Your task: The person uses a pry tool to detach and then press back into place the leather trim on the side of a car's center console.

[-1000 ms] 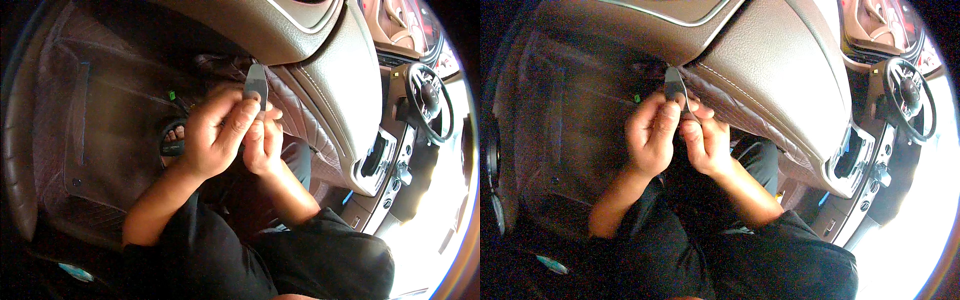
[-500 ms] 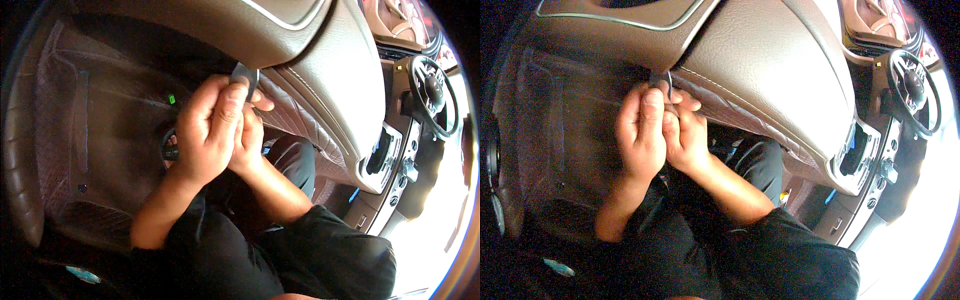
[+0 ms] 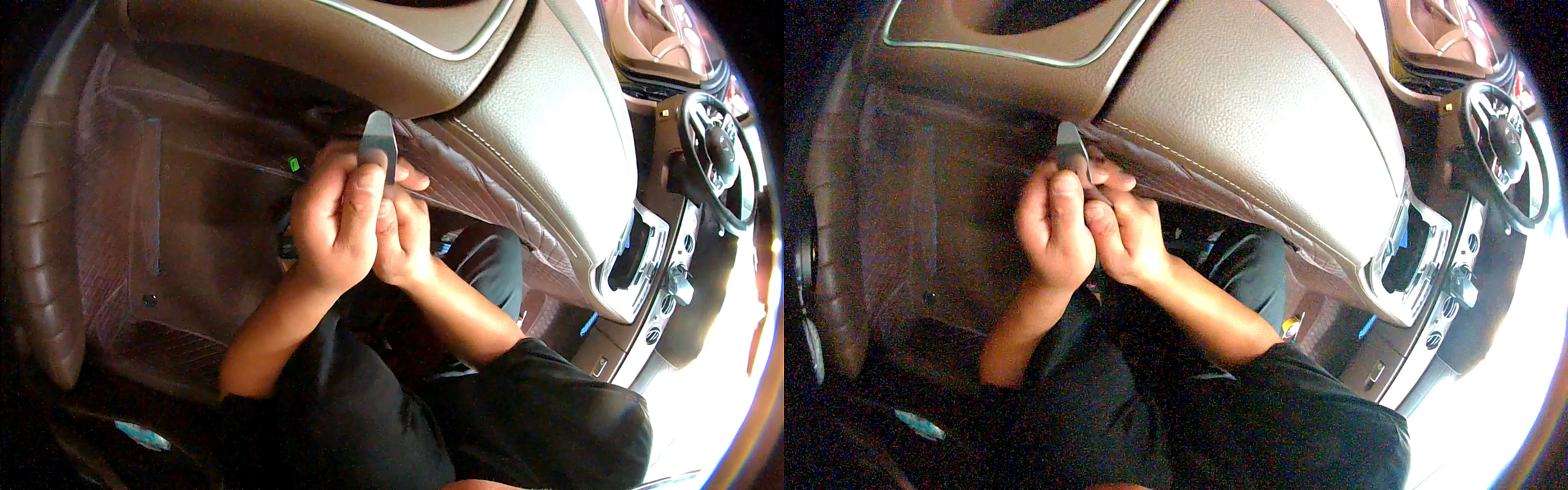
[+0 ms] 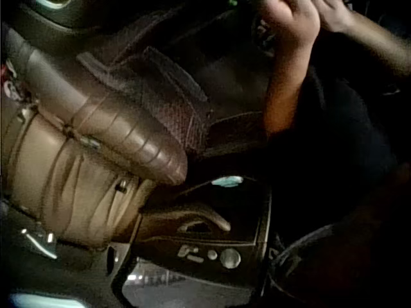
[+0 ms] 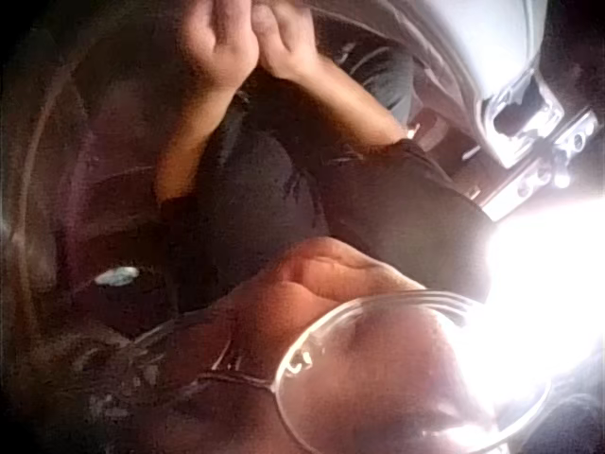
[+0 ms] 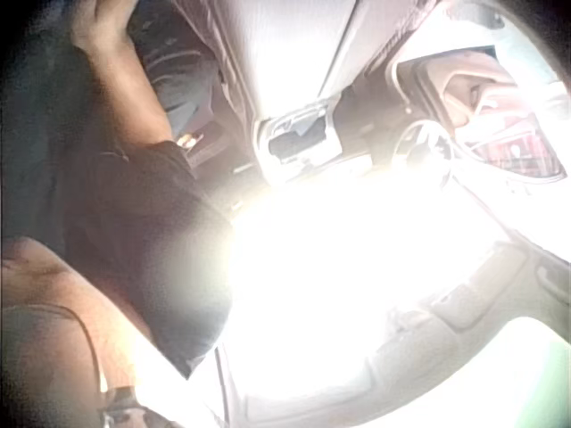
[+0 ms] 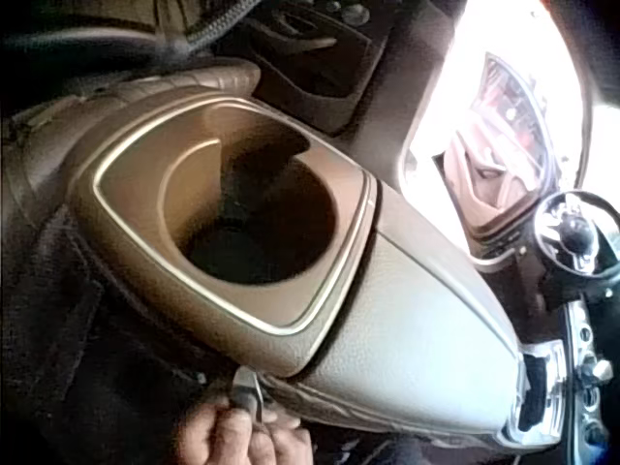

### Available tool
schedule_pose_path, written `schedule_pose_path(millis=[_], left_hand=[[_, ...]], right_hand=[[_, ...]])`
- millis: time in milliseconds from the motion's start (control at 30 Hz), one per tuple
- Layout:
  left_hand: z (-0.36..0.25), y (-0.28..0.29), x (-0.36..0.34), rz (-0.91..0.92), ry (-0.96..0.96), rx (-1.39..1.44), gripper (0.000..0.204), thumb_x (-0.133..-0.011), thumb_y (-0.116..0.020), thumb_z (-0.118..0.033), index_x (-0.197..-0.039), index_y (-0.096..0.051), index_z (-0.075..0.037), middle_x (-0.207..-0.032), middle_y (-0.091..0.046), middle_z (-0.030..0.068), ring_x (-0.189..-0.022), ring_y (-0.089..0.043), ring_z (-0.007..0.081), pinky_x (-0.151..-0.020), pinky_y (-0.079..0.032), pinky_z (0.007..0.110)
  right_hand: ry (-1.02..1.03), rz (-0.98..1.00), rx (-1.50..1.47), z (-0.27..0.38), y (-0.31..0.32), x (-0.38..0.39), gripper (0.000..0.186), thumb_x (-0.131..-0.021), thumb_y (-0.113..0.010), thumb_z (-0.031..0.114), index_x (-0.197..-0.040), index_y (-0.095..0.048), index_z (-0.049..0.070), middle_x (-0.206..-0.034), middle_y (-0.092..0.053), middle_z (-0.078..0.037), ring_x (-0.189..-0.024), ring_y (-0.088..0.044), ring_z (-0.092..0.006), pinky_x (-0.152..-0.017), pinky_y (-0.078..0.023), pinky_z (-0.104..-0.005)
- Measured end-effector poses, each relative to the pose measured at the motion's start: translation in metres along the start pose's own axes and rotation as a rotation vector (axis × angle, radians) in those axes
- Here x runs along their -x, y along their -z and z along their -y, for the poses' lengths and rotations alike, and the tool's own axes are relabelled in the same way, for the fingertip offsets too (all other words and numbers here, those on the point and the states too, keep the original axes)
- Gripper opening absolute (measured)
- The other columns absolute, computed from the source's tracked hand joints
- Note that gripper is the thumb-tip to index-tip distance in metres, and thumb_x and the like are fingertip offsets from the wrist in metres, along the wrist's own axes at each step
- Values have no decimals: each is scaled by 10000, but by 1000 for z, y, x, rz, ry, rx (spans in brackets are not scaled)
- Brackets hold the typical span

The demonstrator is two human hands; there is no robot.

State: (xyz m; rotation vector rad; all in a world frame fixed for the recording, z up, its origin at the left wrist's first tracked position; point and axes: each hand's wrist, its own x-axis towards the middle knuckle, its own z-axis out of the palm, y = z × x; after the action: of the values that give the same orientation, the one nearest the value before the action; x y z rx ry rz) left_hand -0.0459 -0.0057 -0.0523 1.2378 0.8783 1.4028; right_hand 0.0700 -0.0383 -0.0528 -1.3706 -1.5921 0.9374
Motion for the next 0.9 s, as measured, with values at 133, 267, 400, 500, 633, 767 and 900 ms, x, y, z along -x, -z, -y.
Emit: schedule_pose_path(millis=[133, 267, 400, 500, 633, 767, 900], left_hand=[[4, -5, 1, -50, 27, 158, 266, -1066, -386, -192, -979, -551, -2, -890, -697, 160, -851, -655, 231, -852, -508, 376], [11, 2, 3, -17, -2, 99, 299, -1067, -379, -232, -1006, -550, 5, -900, -695, 164, -848, -651, 234, -866, -499, 375], [15, 3, 2, -83, -171, 52, 268, -1053, -418, -221, -1052, -558, 7, -907, -686, 167, -816, -627, 197, -773, -519, 330], [7, -2, -5, -37, -90, 43, 147, -982, -587, -120, -990, -618, 24, -864, -709, 136, -777, -654, 162, -713, -533, 297], [-12, -14, -18, 11, 169, -74, 131, -881, -755, -65, -929, -700, 43, -814, -730, 96, -733, -700, 143, -680, -556, 263], [-29, -25, -26, -21, 446, 352, 171, -900, -748, -113, -936, -695, 46, -839, -731, 108, -749, -721, 170, -688, -566, 260], [-24, -23, -31, -57, 365, 299, 191, -922, -728, -153, -868, -683, 24, -794, -726, 115, -716, -721, 190, -660, -562, 273]], right_hand=[[111, -38, 218, 5, 8, -5, 347, -999, -536, 248, -1215, -614, -12, -1055, -683, -241, -983, -684, -426, -868, -531, -462], [95, 53, 313, 12, 22, -4, 314, -990, -559, 256, -1158, -614, -3, -949, -677, -249, -863, -683, -439, -774, -539, -481], [-78, 78, 229, 19, 36, 19, 207, -949, -594, 224, -910, -637, 26, -717, -631, -171, -637, -649, -388, -589, -520, -424], [88, 83, 151, -4, 54, 49, 280, -963, -561, 279, -833, -584, 33, -678, -592, -121, -540, -589, -311, -519, -479, -386], [68, 45, 15, -10, 59, 76, 354, -994, -518, 337, -833, -550, 23, -674, -570, -116, -511, -560, -291, -500, -461, -377], [56, 71, 85, -13, 68, 86, 370, -1001, -518, 354, -819, -538, 33, -646, -552, -100, -508, -555, -294, -481, -439, -381], [4, 65, 38, -6, 61, 80, 335, -1012, -507, 315, -826, -556, 41, -642, -563, -94, -509, -563, -301, -480, -435, -381]])
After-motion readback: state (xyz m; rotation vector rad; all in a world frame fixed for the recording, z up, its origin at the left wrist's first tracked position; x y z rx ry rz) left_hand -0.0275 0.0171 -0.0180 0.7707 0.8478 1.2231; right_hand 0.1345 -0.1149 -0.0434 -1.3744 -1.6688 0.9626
